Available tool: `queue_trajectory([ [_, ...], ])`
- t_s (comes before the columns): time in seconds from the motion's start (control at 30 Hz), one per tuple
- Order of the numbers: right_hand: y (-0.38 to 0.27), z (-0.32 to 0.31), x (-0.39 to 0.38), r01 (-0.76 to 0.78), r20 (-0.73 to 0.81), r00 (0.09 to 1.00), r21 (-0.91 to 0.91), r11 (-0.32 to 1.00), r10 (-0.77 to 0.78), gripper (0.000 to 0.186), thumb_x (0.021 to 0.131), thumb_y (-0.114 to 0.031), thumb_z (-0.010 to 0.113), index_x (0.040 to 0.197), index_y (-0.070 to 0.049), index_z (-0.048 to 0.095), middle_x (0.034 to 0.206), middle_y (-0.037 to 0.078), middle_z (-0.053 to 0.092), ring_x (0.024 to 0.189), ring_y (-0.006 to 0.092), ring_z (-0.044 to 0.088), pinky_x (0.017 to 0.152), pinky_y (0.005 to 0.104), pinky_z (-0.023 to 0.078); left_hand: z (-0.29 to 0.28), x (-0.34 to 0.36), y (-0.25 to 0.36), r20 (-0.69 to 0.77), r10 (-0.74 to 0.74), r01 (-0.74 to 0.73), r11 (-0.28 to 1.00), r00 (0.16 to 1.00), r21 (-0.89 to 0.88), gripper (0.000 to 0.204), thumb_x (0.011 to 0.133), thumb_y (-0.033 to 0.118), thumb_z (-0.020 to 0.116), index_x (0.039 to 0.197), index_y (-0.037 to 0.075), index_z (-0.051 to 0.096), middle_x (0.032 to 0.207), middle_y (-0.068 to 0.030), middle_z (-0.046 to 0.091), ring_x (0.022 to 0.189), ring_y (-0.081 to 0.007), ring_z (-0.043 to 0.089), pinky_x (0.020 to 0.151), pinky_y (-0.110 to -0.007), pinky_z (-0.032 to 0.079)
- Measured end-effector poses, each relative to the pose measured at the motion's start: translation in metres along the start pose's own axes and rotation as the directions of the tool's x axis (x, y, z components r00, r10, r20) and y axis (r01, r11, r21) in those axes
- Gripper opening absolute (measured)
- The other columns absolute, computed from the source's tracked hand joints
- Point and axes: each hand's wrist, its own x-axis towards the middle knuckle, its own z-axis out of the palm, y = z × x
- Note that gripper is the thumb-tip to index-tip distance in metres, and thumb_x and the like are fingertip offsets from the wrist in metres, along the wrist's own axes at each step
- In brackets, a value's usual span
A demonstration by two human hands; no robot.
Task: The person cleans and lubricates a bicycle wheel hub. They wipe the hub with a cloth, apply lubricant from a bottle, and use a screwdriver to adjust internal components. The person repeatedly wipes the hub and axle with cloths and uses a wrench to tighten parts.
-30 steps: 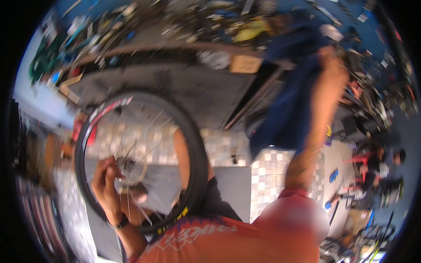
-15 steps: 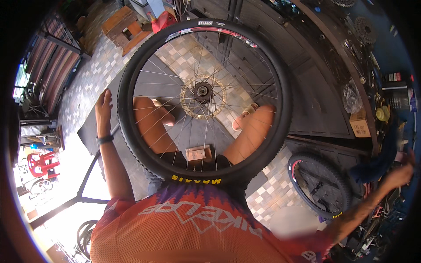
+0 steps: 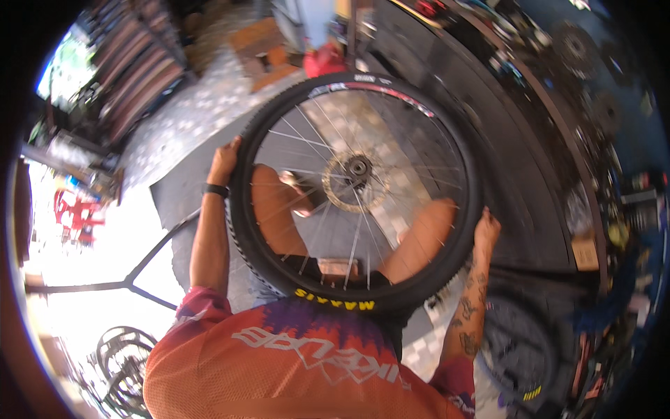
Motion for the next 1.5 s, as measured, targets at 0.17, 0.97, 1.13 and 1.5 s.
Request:
queue_trajectory([
  [0.17, -0.097, 0.068, 0.070, 0.383, 0.040, 0.923, -0.062, 0.921, -0.382, 0.055, 0.104, -0.043, 0.061, 0.103, 0.010, 0.076, 0.091, 0.023, 0.076, 0.087, 0.0289, 0.071, 0.082, 0.0434, 0.051, -0.083, -0.071, -0.072, -0.227, -0.294, 0.180, 0.890, 0.929, -0.418, 0.080, 0.100, 0.066, 0.057, 0.124, -0.010, 0.071, 0.109, -0.0207, 0.076, 0.106, -0.0303, 0.070, 0.097, -0.041, 0.052],
  [0.97, -0.550, 0.012, 0.096, 0.116, 0.732, 0.056, 0.670, 0.733, -0.679, 0.047, 0.111, -0.030, 0.049, 0.147, -0.001, 0.057, 0.143, 0.010, 0.064, 0.123, 0.0203, 0.066, 0.106, 0.0303, 0.052, 0.014, -0.186, -0.088, 0.023, -0.017, 0.027, 0.222, 1.000, -0.975, 0.049, 0.099, 0.026, 0.045, 0.135, -0.003, 0.061, 0.120, -0.0208, 0.072, 0.105, -0.0276, 0.072, 0.097, -0.040, 0.058],
  [1.13, -0.324, 0.008, 0.112, 0.387, 0.526, 0.633, 0.419, 0.821, -0.567, 0.052, 0.109, -0.025, 0.040, 0.154, -0.004, 0.052, 0.164, 0.013, 0.044, 0.154, 0.0238, 0.036, 0.128, 0.0333, 0.020, -0.096, -0.142, -0.098, 0.016, 0.248, -0.036, 0.203, 0.969, -0.978, 0.071, 0.094, 0.021, 0.044, 0.161, -0.001, 0.037, 0.143, -0.0198, 0.062, 0.122, -0.0289, 0.067, 0.109, -0.036, 0.051],
  [1.5, -0.018, 0.004, -0.010, 0.099, 0.103, 0.980, 0.485, 0.869, -0.169, 0.044, 0.111, -0.019, 0.040, 0.143, 0.004, 0.061, 0.152, 0.015, 0.058, 0.146, 0.0256, 0.048, 0.124, 0.0359, 0.031, -0.056, -0.071, -0.035, 0.094, 0.205, -0.075, 0.687, 0.974, -0.723, 0.052, 0.103, 0.025, 0.064, 0.150, 0.004, 0.055, 0.141, -0.0091, 0.062, 0.121, -0.0182, 0.062, 0.103, -0.030, 0.050],
])
